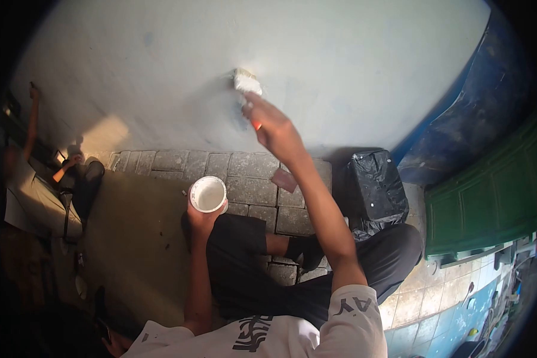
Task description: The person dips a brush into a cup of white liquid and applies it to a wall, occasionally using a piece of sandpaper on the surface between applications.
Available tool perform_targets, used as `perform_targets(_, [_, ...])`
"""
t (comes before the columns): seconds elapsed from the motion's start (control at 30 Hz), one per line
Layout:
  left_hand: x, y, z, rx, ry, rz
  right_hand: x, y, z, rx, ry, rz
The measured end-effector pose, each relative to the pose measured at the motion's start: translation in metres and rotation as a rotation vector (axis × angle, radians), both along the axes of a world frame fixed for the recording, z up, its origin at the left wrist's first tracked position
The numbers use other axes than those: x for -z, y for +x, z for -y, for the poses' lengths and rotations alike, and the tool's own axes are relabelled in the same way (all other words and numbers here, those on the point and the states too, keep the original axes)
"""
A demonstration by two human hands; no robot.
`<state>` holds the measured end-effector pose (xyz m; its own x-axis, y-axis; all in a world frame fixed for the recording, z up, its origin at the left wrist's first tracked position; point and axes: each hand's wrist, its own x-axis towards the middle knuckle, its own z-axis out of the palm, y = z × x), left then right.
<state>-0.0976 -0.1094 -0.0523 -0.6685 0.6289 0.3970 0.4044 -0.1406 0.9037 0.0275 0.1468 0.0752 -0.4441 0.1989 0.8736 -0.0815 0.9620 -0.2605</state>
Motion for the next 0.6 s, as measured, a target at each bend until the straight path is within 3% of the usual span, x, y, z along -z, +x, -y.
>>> perform_targets(0.03, [0.002, 0.001, -0.001, 0.005, 0.015, 0.017, 0.016, 0.002, 0.012, -0.131, -0.441, 0.169])
perform_targets(0.1, [-0.001, 0.004, -0.001, 0.017, 0.029, 0.025, 0.057, -0.005, 0.013, 0.018, 0.154, 0.259])
perform_targets(0.17, [-0.008, 0.008, 0.003, 0.012, 0.021, -0.014, 0.129, -0.019, 0.005, 0.056, 0.275, 0.335])
perform_targets(0.27, [-0.007, 0.004, 0.010, -0.010, -0.002, -0.079, 0.211, -0.015, -0.002, 0.037, 0.251, 0.492])
perform_targets(0.37, [-0.018, 0.006, 0.019, -0.043, -0.034, -0.027, 0.216, -0.010, 0.006, 0.029, 0.090, 0.644])
perform_targets(0.6, [-0.007, 0.004, 0.018, -0.041, -0.005, -0.061, 0.170, -0.072, 0.037, -0.158, 0.074, 0.561])
